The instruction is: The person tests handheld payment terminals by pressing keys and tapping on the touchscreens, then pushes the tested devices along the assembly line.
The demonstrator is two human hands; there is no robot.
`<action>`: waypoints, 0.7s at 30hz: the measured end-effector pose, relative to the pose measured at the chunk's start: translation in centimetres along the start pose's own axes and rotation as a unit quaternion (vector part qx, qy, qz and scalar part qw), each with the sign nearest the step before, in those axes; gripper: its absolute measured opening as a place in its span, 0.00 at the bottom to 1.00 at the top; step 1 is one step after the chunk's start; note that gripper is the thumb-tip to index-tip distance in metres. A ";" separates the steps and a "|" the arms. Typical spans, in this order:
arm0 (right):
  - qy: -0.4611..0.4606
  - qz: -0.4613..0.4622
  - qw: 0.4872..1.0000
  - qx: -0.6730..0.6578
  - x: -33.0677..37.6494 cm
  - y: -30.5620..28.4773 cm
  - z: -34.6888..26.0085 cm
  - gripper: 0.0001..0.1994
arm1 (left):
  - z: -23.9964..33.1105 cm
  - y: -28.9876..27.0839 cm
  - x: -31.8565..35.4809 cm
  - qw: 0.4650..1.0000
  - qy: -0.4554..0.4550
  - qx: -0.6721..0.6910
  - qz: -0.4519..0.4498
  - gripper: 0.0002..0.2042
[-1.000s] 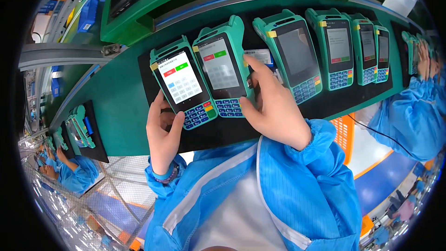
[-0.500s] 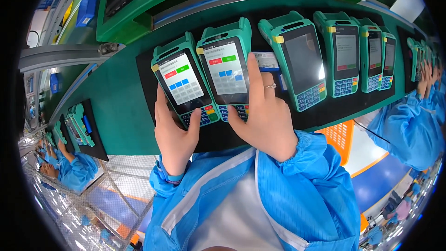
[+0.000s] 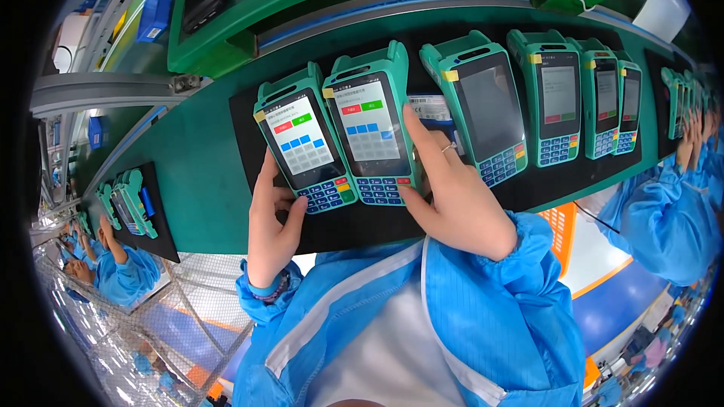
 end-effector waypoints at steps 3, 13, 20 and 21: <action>0.013 -0.035 0.999 -0.021 0.2 0.4 -0.2 0.41 | 0.5 -0.1 0.0 1.000 0.010 -0.019 0.004 0.37; -0.009 0.062 0.996 0.069 -0.1 1.1 -1.5 0.43 | 2.0 -0.2 -0.5 0.993 0.003 -0.101 0.057 0.40; 0.021 0.096 0.988 0.122 -0.3 2.4 -2.7 0.49 | 3.7 -1.6 -0.4 0.981 0.028 -0.151 0.115 0.43; 0.030 0.103 0.985 0.132 -0.4 2.5 -3.0 0.50 | 3.9 -1.8 -0.5 0.977 0.024 -0.163 0.132 0.45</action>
Point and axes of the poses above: each hand's wrist, its own x-axis away from the middle knuckle, its own y-axis out of the palm, z = x × y, the point moved 9 cm from there along -x, towards the middle knuckle, and after that the axes turned 1 degree about -x, right-handed, at the moved point
